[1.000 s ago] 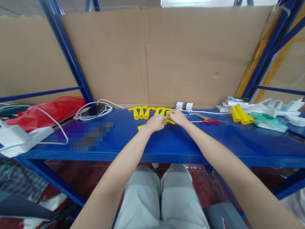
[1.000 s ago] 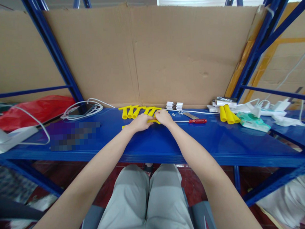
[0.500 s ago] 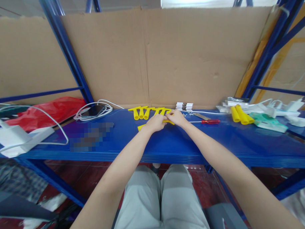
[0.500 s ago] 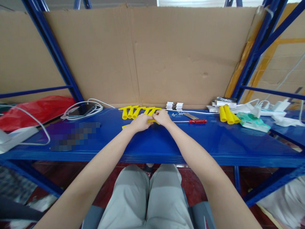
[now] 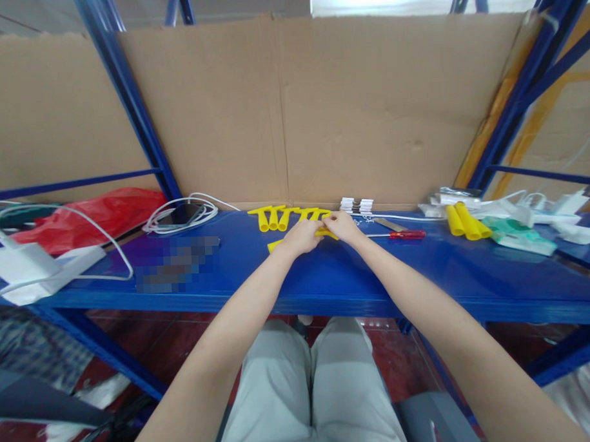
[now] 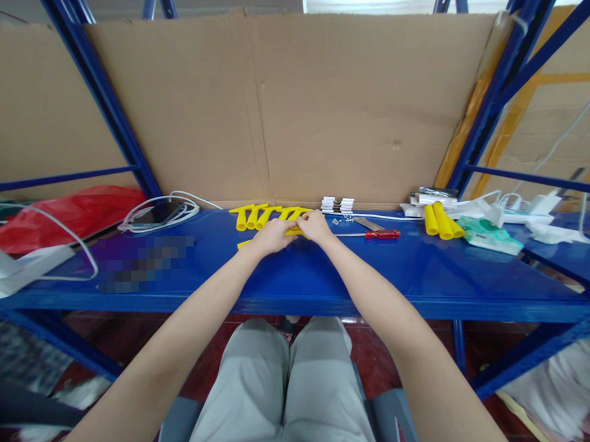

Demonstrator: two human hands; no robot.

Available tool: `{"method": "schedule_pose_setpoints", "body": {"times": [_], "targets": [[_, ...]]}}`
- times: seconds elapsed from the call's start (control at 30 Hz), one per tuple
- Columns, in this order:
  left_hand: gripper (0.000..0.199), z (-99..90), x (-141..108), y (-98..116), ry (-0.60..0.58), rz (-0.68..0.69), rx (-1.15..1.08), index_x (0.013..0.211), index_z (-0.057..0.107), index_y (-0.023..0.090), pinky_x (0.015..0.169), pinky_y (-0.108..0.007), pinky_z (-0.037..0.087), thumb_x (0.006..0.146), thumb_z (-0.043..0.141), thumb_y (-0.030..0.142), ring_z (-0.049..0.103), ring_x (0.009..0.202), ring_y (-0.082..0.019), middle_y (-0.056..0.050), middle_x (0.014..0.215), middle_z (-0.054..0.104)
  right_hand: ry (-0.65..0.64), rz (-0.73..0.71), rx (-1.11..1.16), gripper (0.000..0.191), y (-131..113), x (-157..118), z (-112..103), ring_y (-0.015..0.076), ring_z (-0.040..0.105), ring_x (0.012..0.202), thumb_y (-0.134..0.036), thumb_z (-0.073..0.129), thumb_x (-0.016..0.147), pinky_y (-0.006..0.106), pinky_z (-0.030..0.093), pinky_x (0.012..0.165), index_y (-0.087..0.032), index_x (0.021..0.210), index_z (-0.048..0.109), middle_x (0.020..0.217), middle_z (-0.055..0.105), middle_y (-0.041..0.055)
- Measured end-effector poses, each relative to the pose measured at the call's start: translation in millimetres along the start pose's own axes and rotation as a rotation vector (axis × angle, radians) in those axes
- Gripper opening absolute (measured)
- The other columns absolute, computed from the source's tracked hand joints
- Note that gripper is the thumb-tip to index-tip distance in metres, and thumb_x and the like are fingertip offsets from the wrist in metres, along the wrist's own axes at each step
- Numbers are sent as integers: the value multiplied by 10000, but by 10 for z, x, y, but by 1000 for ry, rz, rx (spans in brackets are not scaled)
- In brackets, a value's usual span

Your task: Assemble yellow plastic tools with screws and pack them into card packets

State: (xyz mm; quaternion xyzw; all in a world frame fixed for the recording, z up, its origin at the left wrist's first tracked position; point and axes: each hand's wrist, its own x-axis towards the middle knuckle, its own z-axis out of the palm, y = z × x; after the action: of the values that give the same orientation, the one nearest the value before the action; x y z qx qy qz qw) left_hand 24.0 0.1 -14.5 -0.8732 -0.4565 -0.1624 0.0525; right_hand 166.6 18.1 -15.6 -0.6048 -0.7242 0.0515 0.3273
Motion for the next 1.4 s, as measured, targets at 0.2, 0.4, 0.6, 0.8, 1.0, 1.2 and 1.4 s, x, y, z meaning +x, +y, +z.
{"method": "schedule_pose_setpoints", "body": {"times": [0.2, 0.4, 0.6, 0.8, 1.0, 1.2, 1.4], "targets": [[429, 22, 0, 1, 23, -51, -7, 1272, 490, 168, 896, -384, 494, 863, 577, 263, 603, 1109, -280, -136, 1189, 644, -5, -18, -56, 333, 32, 24, 37, 185, 631, 861, -166, 408, 868, 249, 436, 805, -103, 863, 735, 930, 721, 129], [470, 11, -19, 3, 27, -1, -30, 1316, 469, 224, 914, -363, 481, 858, 573, 225, 586, 1147, -267, -93, 1227, 635, 22, 4, -23, 260, 79, 47, 95, 192, 605, 944, -96, 429, 824, 262, 438, 844, -124, 841, 687, 958, 702, 126], [462, -8, -22, 1, 12, 35, -27, 1314, 518, 257, 963, -358, 457, 858, 572, 207, 577, 1169, -263, -67, 1227, 642, 75, 54, 82, 146, 131, 83, 159, 202, 580, 940, -133, 495, 765, 292, 448, 838, -129, 831, 624, 939, 661, 125], [436, -27, -38, 16, 9, 34, -13, 1297, 546, 277, 964, -379, 458, 867, 556, 204, 581, 1161, -274, -66, 1211, 650, 53, 122, 344, 141, 192, 98, 149, 166, 594, 778, -127, 514, 697, 269, 472, 747, -149, 813, 592, 772, 657, 38], [345, -38, -39, 21, 11, 68, 20, 1216, 599, 220, 962, -376, 456, 878, 531, 200, 590, 1139, -264, -85, 1182, 661, -40, 339, 681, 190, 162, 62, 36, 131, 592, 607, -40, 528, 674, 243, 478, 616, -170, 812, 547, 667, 623, -7], [332, -38, -33, 11, 19, 108, 38, 1205, 598, 220, 973, -357, 450, 886, 511, 192, 588, 1145, -239, -76, 1196, 659, -152, 378, 777, 139, 132, 58, -59, 126, 596, 570, -38, 598, 706, 237, 486, 604, -163, 746, 554, 615, 632, -3], [435, -30, -51, 25, 73, 100, 64, 1331, 514, 232, 965, -351, 456, 899, 501, 183, 592, 1146, -227, -83, 1239, 644, -216, 436, 892, 188, 93, -8, -229, 85, 552, 480, 13, 572, 770, 209, 476, 569, -161, 706, 536, 541, 595, -32]]}}
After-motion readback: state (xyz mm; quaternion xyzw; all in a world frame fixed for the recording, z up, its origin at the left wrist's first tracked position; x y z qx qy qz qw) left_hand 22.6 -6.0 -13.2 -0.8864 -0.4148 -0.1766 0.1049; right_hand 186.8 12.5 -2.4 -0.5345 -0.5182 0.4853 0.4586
